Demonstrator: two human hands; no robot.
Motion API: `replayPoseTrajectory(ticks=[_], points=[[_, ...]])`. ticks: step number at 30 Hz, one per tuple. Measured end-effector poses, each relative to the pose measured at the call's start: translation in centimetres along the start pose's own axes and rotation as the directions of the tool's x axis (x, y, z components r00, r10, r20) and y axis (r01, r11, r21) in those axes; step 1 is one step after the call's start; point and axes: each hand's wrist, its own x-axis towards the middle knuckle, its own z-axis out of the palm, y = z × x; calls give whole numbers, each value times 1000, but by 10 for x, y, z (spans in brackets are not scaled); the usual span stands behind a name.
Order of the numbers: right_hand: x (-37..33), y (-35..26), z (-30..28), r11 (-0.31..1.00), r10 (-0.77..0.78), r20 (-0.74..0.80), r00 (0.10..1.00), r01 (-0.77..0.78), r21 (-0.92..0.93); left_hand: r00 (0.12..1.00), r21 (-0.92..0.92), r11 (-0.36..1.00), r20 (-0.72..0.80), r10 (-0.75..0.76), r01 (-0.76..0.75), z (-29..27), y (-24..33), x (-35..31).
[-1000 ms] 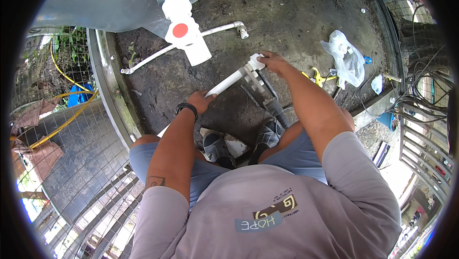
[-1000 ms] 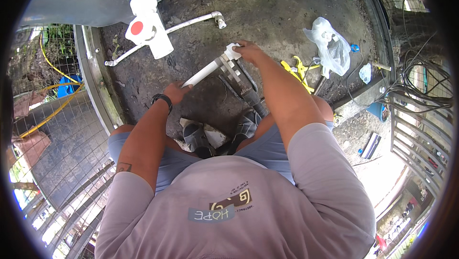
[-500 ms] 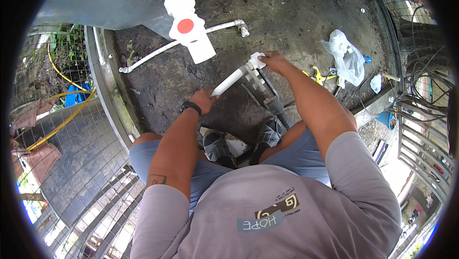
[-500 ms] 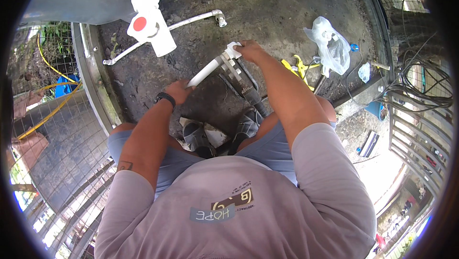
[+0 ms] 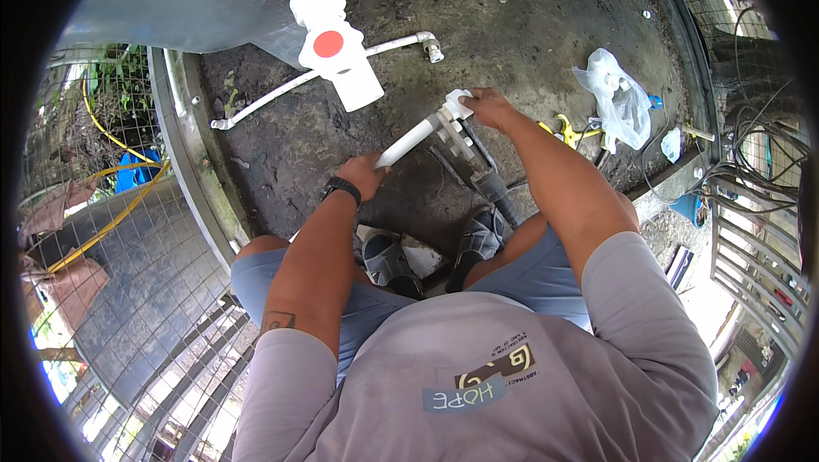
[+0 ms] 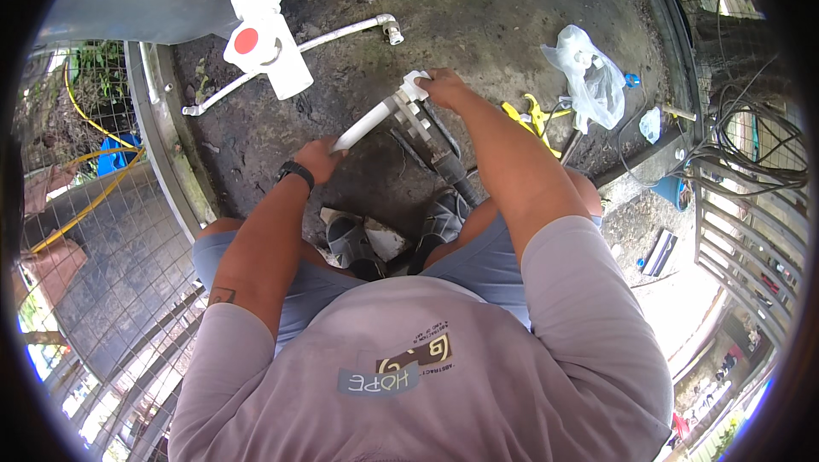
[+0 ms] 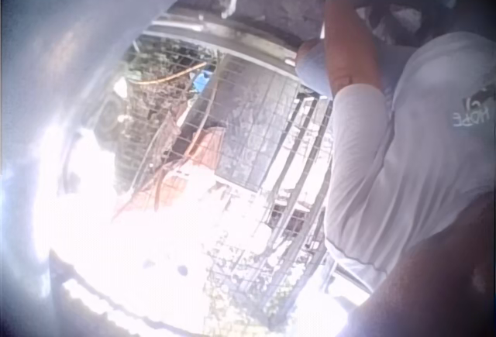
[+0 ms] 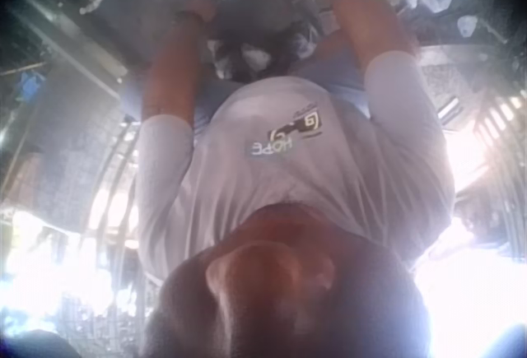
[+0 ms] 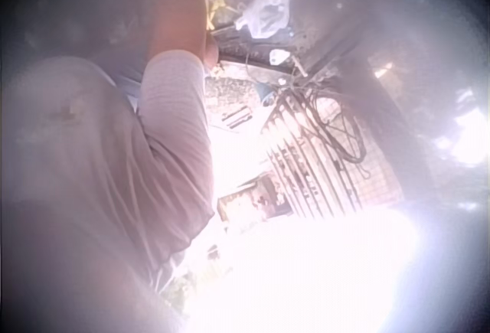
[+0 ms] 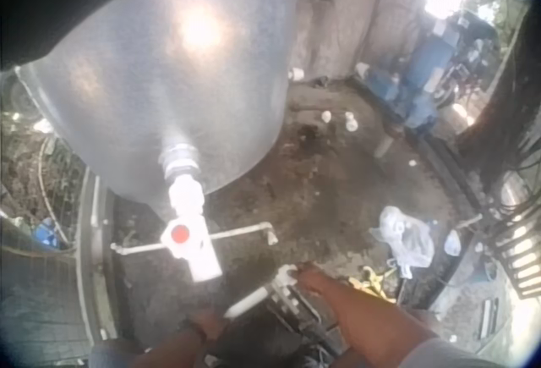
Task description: The person assembles white PVC pipes and fittings by hand, then uses a yellow pipe cutter to trim a pipe segment. They repeatedly align and tighten the components near a water tank valve.
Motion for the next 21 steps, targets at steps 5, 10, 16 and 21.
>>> replayPoseTrajectory(ticks=[5,10,16,21], points=[[4,2,1,1000,-6,15,1000,6,14,1000,67,997,7,23,-23,-6,4,-1],[16,19,-1,999,1,-19,1000,0,38,999,112,992,17,51,-53,-11,12,-1],[12,7,3,1000,3,-16,1000,-3,-4,999,137,990,42,24,-30,-15,13,-5],[3,-5,2,999,42,13,999,-42,9,999,143,989,38,20,-25,-13,13,-5]])
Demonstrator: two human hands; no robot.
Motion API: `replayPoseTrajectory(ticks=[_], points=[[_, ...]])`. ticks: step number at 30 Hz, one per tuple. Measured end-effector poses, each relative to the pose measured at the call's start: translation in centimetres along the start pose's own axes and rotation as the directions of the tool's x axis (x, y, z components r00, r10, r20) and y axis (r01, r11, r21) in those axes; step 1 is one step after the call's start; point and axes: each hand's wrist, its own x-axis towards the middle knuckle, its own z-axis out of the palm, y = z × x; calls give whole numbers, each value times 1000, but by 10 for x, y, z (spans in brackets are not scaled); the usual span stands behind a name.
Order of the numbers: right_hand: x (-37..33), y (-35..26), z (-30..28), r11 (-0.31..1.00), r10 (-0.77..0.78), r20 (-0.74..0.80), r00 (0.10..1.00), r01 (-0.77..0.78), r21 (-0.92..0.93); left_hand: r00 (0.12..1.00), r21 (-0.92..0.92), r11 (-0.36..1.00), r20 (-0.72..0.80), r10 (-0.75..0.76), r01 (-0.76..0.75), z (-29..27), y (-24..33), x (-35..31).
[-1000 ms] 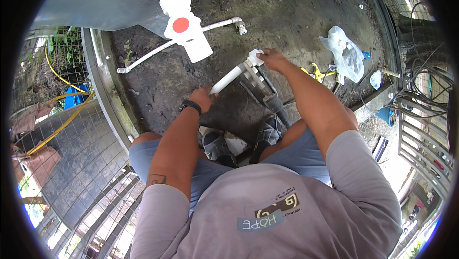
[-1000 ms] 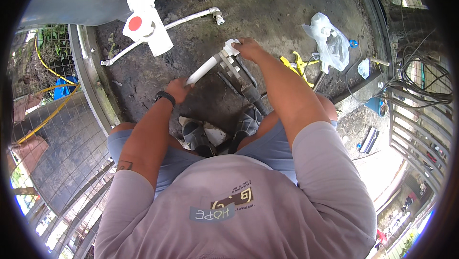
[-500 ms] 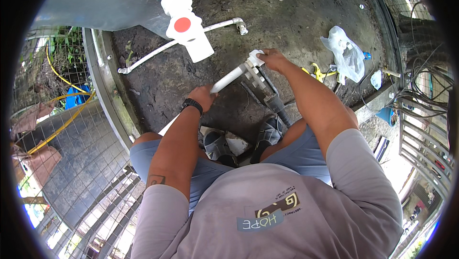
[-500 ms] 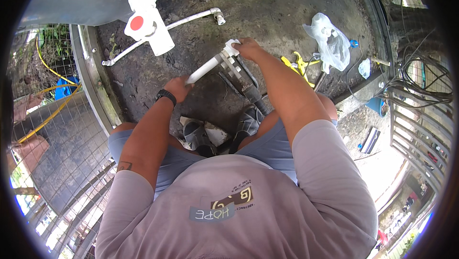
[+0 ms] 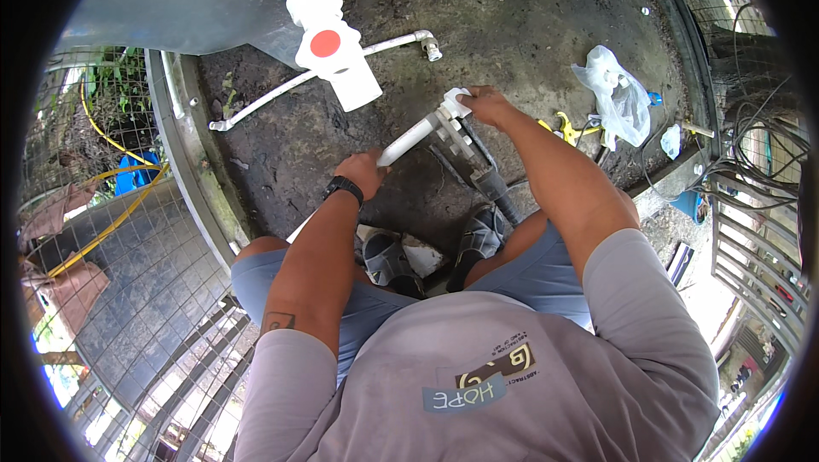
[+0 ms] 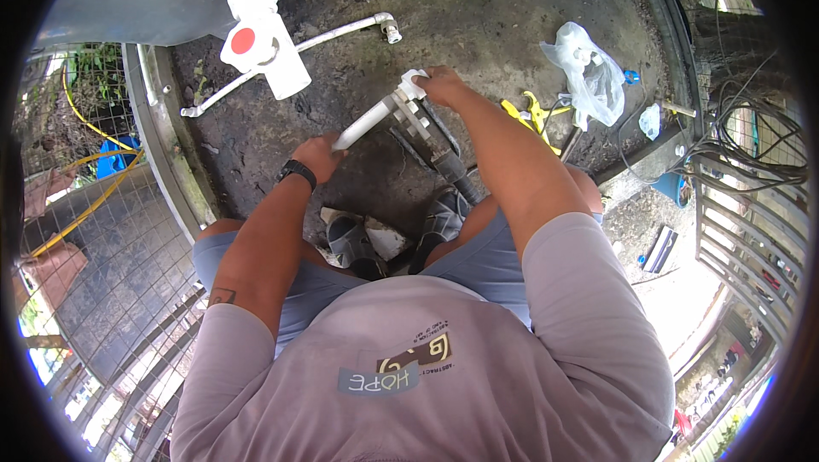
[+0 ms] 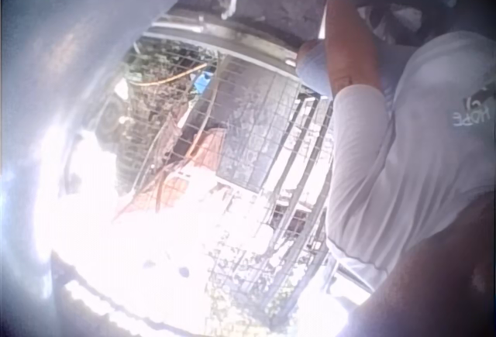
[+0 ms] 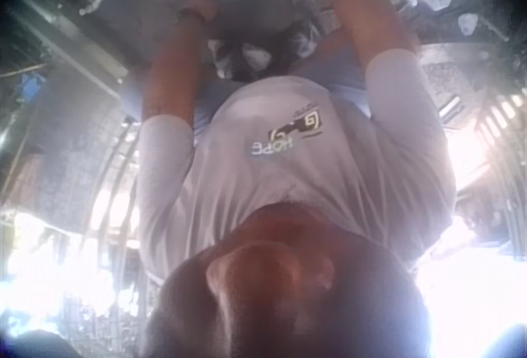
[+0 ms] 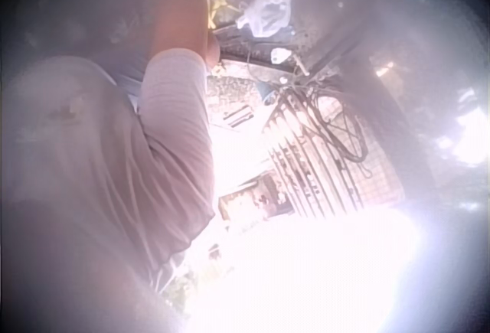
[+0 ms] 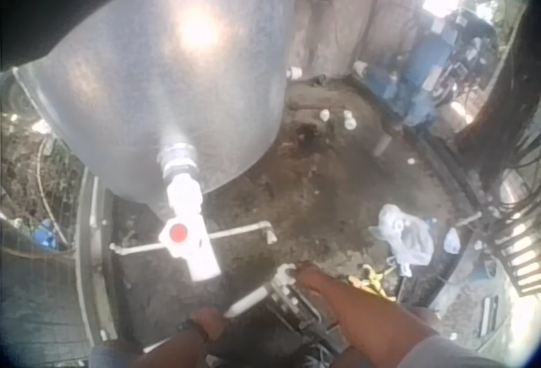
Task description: The person assembles white PVC pipes and fittings by hand, then uses a yellow pipe cutter to trim a pipe segment. They repeatedly align and tighten the components near a water tank valve.
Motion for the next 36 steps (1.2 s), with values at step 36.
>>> replayPoseTrajectory(ticks=[36], points=[[-10,-13,0,984,13,-29,1000,-18,-177,998,92,995,-46,35,-30,2,3,5]])
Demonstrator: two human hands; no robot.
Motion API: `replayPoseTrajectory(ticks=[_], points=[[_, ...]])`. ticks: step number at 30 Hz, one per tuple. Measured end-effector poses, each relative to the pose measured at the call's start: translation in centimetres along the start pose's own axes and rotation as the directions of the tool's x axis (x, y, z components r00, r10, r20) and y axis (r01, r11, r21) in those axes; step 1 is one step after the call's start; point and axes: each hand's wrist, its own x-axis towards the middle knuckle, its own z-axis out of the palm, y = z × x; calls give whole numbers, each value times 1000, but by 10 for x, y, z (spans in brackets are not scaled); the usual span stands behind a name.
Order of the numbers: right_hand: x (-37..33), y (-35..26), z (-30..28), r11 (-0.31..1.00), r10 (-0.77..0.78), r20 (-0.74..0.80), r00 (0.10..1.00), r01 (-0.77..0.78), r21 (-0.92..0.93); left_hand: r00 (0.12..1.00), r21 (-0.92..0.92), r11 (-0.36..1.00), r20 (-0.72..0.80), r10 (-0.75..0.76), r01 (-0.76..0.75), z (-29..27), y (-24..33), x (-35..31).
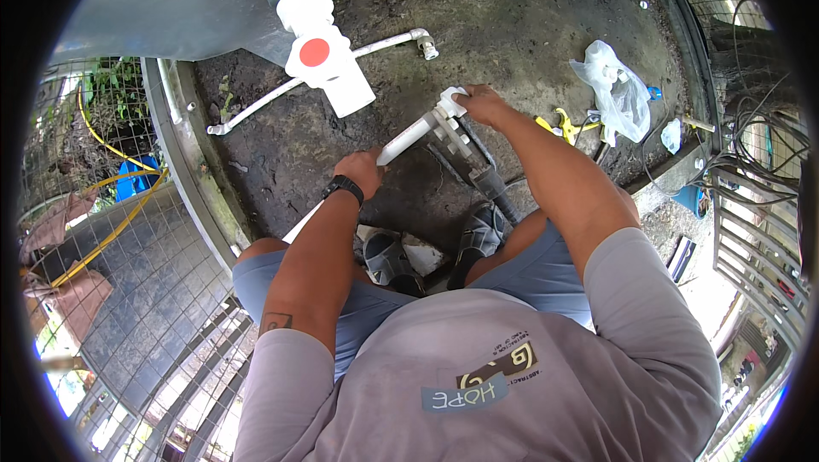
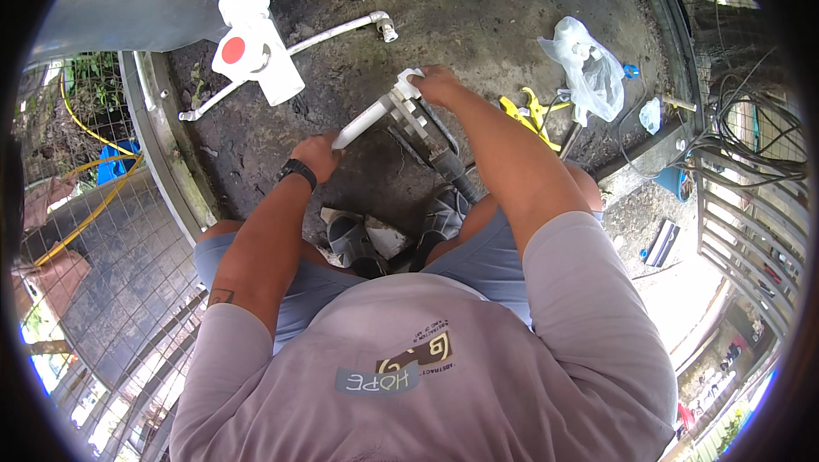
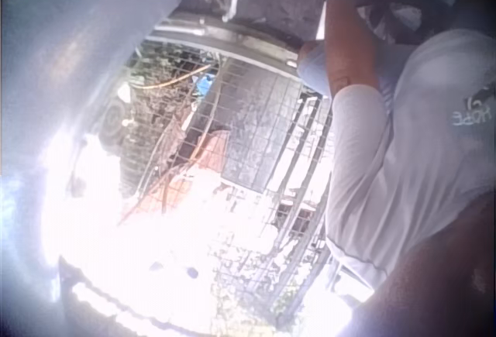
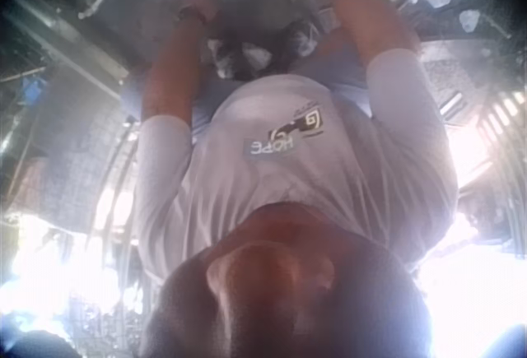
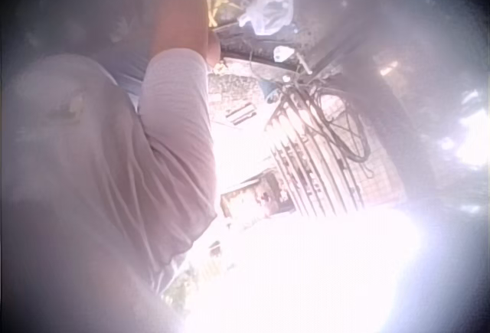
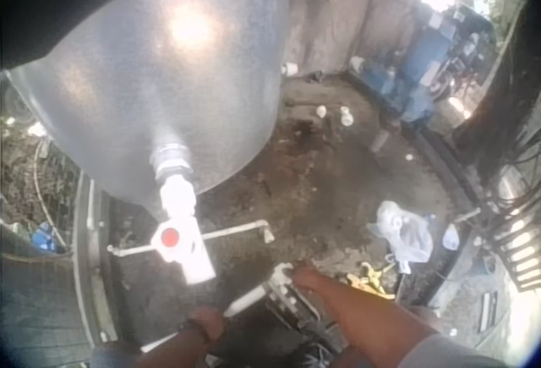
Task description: The person assembles white PVC pipes and fittings by hand, then uses a yellow pipe cutter to trim a pipe segment. They repeatedly align and tighten the components near a water tank valve.
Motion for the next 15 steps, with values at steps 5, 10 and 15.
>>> replayPoseTrajectory(ticks=[5,10,15], points=[[-6,-3,2,998,37,-36,999,-35,42,999,30,999,40,-14,12,-6,5,-1],[-3,-2,1,1000,15,-17,1000,-15,27,999,33,999,46,-20,19,-5,5,0],[-3,-5,2,1000,29,-21,999,-29,1,999,54,998,24,-24,23,-5,7,-1]])
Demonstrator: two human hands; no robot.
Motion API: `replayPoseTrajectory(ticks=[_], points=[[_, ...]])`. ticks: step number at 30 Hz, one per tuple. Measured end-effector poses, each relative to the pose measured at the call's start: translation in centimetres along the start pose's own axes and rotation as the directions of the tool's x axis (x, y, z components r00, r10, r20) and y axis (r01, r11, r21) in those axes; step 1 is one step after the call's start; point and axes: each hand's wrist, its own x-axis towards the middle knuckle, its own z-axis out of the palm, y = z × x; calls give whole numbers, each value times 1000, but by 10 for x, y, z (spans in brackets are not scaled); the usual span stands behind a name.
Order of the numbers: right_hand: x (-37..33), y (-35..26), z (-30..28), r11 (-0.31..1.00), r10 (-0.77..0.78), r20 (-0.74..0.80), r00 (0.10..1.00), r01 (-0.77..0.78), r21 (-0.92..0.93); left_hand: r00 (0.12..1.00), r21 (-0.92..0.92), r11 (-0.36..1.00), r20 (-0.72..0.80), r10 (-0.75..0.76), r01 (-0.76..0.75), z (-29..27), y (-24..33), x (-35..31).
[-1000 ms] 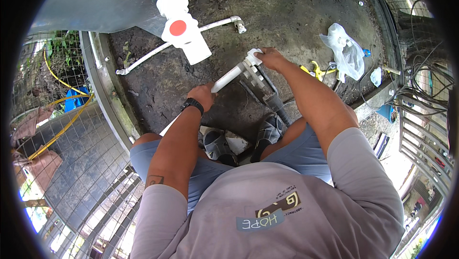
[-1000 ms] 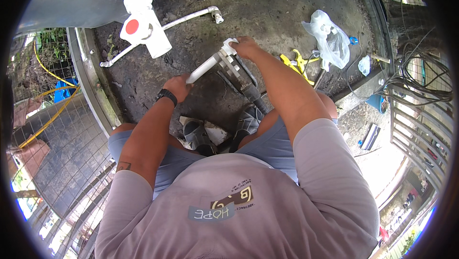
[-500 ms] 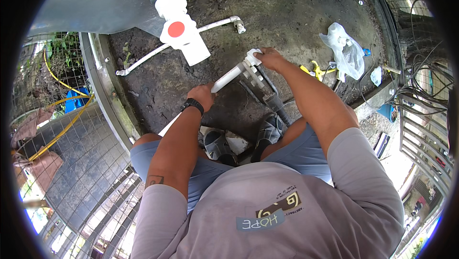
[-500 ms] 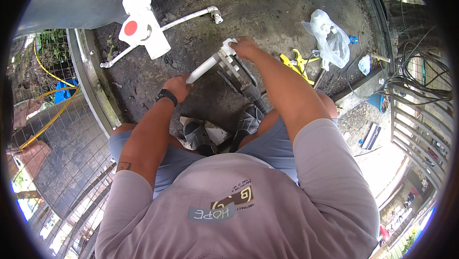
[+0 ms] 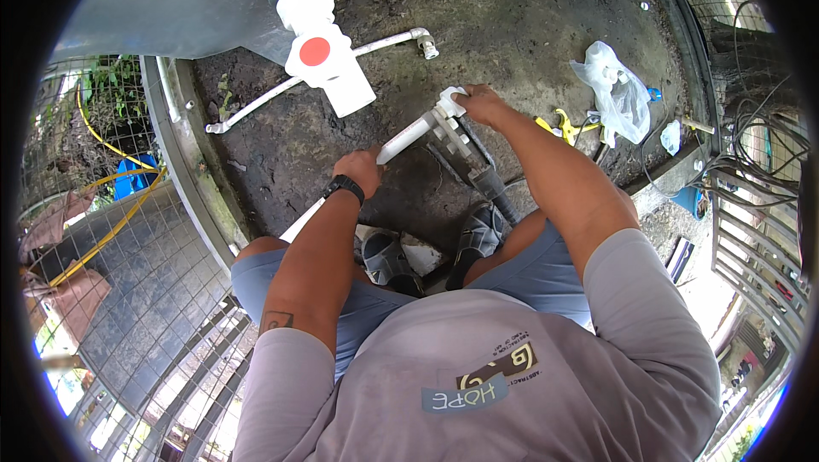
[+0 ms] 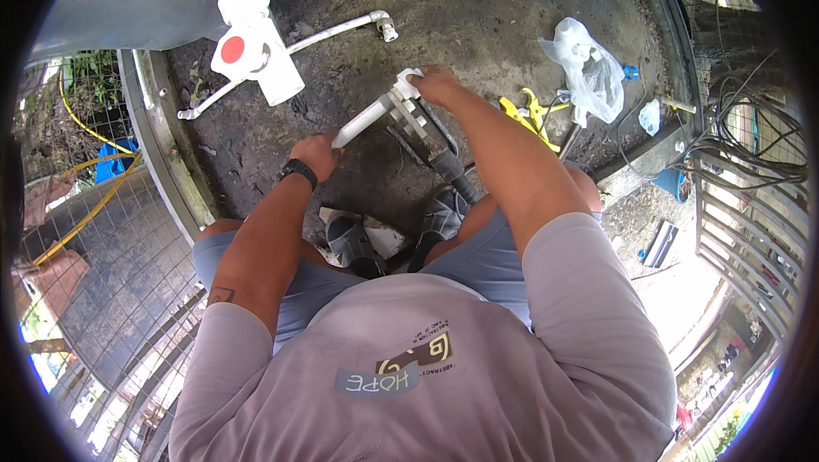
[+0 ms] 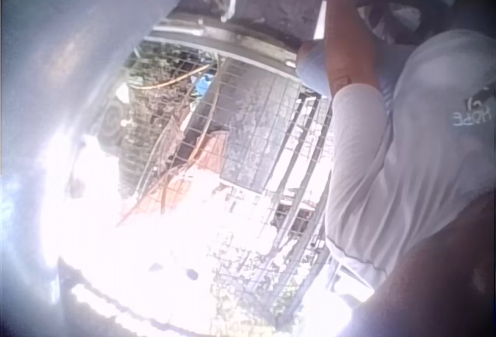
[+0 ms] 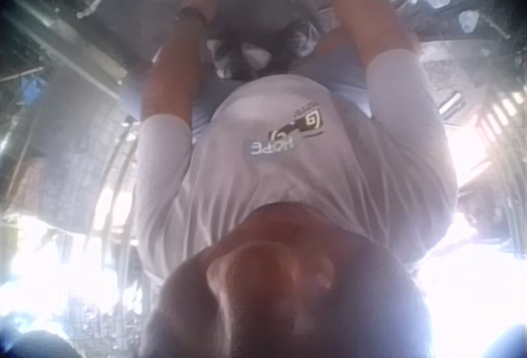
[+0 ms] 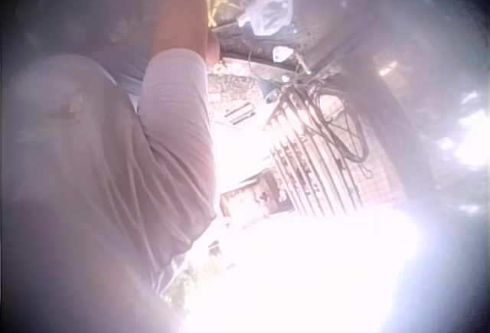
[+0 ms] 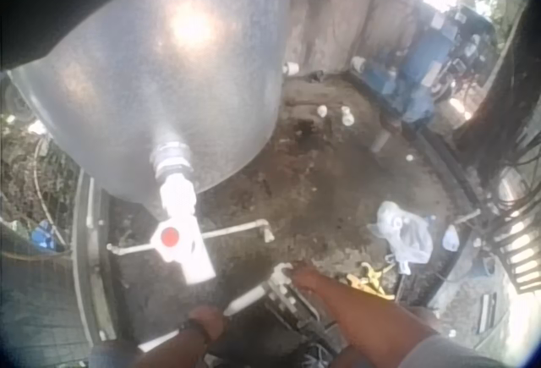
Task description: The person assembles white PVC pipes and fittings by hand, then uses a yellow pipe cutter to trim a pipe segment. They repeatedly align and tighten the components near a water tank valve.
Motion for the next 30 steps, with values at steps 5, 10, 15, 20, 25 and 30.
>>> replayPoseTrajectory(ticks=[5,10,15,20,25,30], points=[[2,2,-1,999,0,31,1000,-1,45,1000,-1,1000,-6,3,-3,1,1,1],[-3,-3,1,999,20,10,1000,-20,48,1000,-5,1000,-2,-5,5,4,-1,1],[4,4,2,1000,-6,-6,1000,6,7,1000,-5,1000,3,23,-23,6,-3,5],[-5,-5,1,1000,-1,-14,1000,1,-8,999,-21,1000,30,14,-14,4,-2,4],[-3,-3,0,1000,-6,1,1000,6,15,999,-18,1000,31,11,-10,3,0,5],[-6,-6,2,997,-29,-51,998,25,-71,1000,-16,1000,5,17,-17,4,-1,4]])
